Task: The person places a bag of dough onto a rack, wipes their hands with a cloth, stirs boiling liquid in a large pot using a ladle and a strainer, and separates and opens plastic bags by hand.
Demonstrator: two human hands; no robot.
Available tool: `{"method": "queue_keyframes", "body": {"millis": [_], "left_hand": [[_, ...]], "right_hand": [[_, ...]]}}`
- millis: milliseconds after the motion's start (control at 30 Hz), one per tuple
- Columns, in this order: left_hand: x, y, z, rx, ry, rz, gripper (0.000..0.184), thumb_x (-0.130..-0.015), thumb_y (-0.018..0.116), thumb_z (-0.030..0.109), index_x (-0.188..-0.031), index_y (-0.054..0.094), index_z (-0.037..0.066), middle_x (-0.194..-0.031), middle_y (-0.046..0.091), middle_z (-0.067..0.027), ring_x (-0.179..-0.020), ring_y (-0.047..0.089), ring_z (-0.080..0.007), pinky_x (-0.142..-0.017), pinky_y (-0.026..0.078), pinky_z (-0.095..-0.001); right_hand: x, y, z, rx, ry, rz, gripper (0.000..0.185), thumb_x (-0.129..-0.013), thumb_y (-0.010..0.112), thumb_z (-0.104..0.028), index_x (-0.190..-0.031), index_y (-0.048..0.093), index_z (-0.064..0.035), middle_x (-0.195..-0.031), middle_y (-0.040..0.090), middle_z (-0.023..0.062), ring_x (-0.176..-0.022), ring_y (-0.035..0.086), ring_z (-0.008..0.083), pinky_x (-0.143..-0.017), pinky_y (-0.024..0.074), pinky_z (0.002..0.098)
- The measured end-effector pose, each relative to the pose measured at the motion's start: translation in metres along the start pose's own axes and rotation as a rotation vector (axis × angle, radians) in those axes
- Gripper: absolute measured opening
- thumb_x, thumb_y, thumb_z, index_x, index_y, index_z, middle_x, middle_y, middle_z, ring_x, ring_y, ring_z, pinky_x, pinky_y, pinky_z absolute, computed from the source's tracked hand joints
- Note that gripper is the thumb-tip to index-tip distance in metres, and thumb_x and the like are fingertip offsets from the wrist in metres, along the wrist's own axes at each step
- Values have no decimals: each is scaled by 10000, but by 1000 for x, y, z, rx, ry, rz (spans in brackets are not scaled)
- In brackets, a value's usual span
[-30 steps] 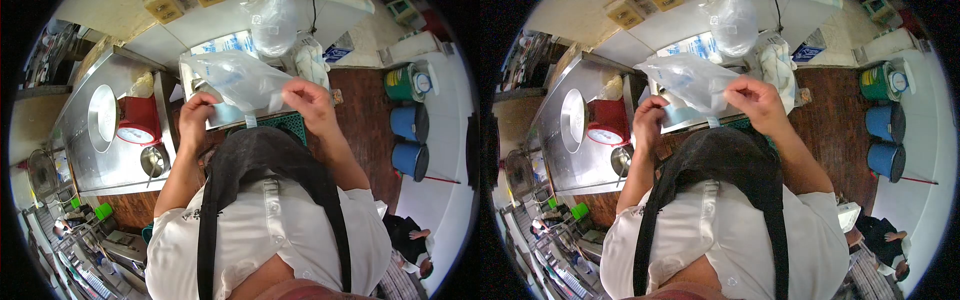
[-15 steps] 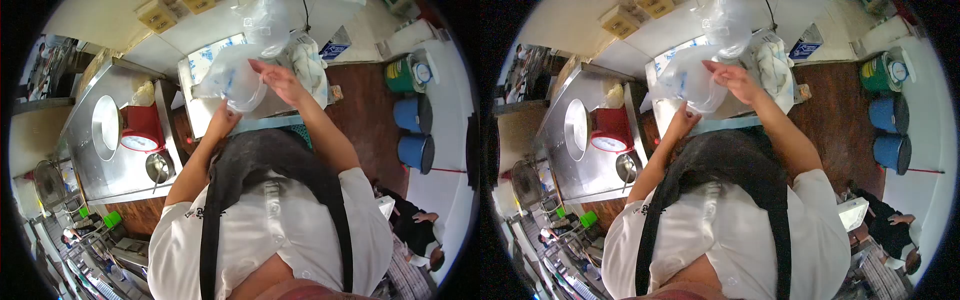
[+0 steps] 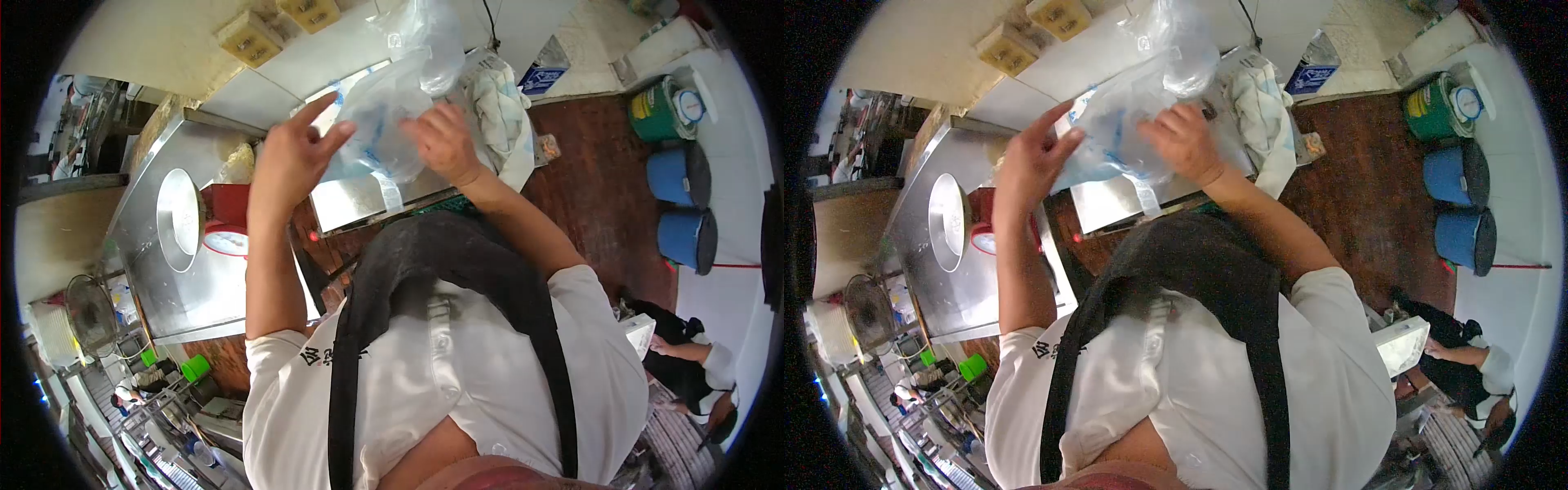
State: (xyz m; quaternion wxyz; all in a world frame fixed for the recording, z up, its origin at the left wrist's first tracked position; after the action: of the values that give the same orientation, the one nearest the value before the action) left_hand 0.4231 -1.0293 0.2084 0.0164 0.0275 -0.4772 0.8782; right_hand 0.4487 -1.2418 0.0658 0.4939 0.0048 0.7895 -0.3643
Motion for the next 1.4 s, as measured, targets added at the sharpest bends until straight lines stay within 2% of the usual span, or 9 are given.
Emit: {"method": "queue_keyframes", "body": {"millis": [100, 200, 300, 500, 600, 800, 900, 1033, 1400], "left_hand": [[-25, 38, -11, -37, 36, 7, 486, -853, 714, 425, -1220, 671, 110, -573, 586, -146, -517, 572, -275, -565, 462, -398], [-31, 53, -26, 42, 41, 78, 500, -854, 737, 392, -1234, 665, 75, -563, 540, -96, -512, 507, -126, -525, 430, -326], [-25, 56, -24, 16, -35, 63, 477, -857, 713, 423, -1209, 684, 101, -613, 617, -134, -538, 597, -245, -580, 487, -369], [-19, 57, -20, 66, -59, 72, 462, -856, 729, 382, -1194, 685, 71, -629, 623, -149, -540, 602, -241, -568, 488, -352], [-19, 62, -25, 37, -27, 142, 454, -861, 726, 379, -1185, 688, 63, -631, 623, -151, -539, 603, -244, -567, 487, -355], [-11, 65, -32, 64, 10, 161, 503, -856, 740, 361, -1241, 643, 52, -632, 628, -156, -543, 615, -250, -568, 487, -357], [-6, 70, -43, 157, -85, 215, 515, -852, 745, 352, -1236, 629, 29, -634, 630, -161, -550, 620, -251, -574, 487, -355], [1, 73, -60, 54, -145, 234, 374, -875, 720, 290, -1098, 672, -7, -651, 640, -155, -553, 612, -230, -569, 477, -345], [44, -32, -9, 619, 243, 610, 116, -947, 620, 38, -1002, 683, -43, -845, 685, -23, -719, 579, -53, -654, 429, -179]], "right_hand": [[15, 6, -8, -67, 14, -61, 248, -762, 739, -100, -1008, 704, -101, -847, 574, 23, -828, 540, 230, -736, 432, 383], [15, -13, -9, -139, 23, -95, 278, -791, 742, -244, -1022, 673, -106, -871, 576, 47, -841, 548, 225, -799, 425, 385], [9, -13, -7, -259, 393, 128, 394, -825, 750, -210, -1147, 608, -33, -875, 575, 67, -807, 547, 214, -769, 454, 359], [16, 41, 27, -670, 1021, -104, 659, -865, 749, -314, -1327, 415, 16, -973, 567, 105, -870, 553, 202, -808, 461, 357], [14, 17, 5, -431, 561, 87, 752, -857, 752, -359, -1374, 374, 37, -1054, 555, 133, -946, 548, 218, -836, 462, 364], [18, 22, -3, -437, 547, 23, 912, -815, 790, -344, -1448, 278, 69, -1085, 531, 167, -953, 531, 247, -869, 455, 365], [17, 22, 4, -405, 630, -4, 958, -783, 792, -454, -1424, 304, 65, -1101, 519, 187, -974, 529, 278, -875, 454, 389], [27, 25, 12, -525, 633, 30, 789, -852, 756, -319, -1424, 351, 43, -1087, 555, 142, -967, 537, 226, -880, 456, 349], [58, 26, 40, -700, 981, -215, 479, -929, 662, -352, -1243, 568, -2, -1118, 595, 126, -979, 586, 209, -886, 476, 351]]}}
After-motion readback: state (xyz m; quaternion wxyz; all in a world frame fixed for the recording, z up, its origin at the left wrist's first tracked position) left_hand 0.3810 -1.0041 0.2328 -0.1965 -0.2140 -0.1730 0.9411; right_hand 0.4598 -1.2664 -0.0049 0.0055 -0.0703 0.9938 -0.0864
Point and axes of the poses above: each hand's wrist, its own x-axis away from the middle knuckle, its own y-axis out of the palm, z = x × y, the point moved 2 cm from there along -x, towards the middle knuckle
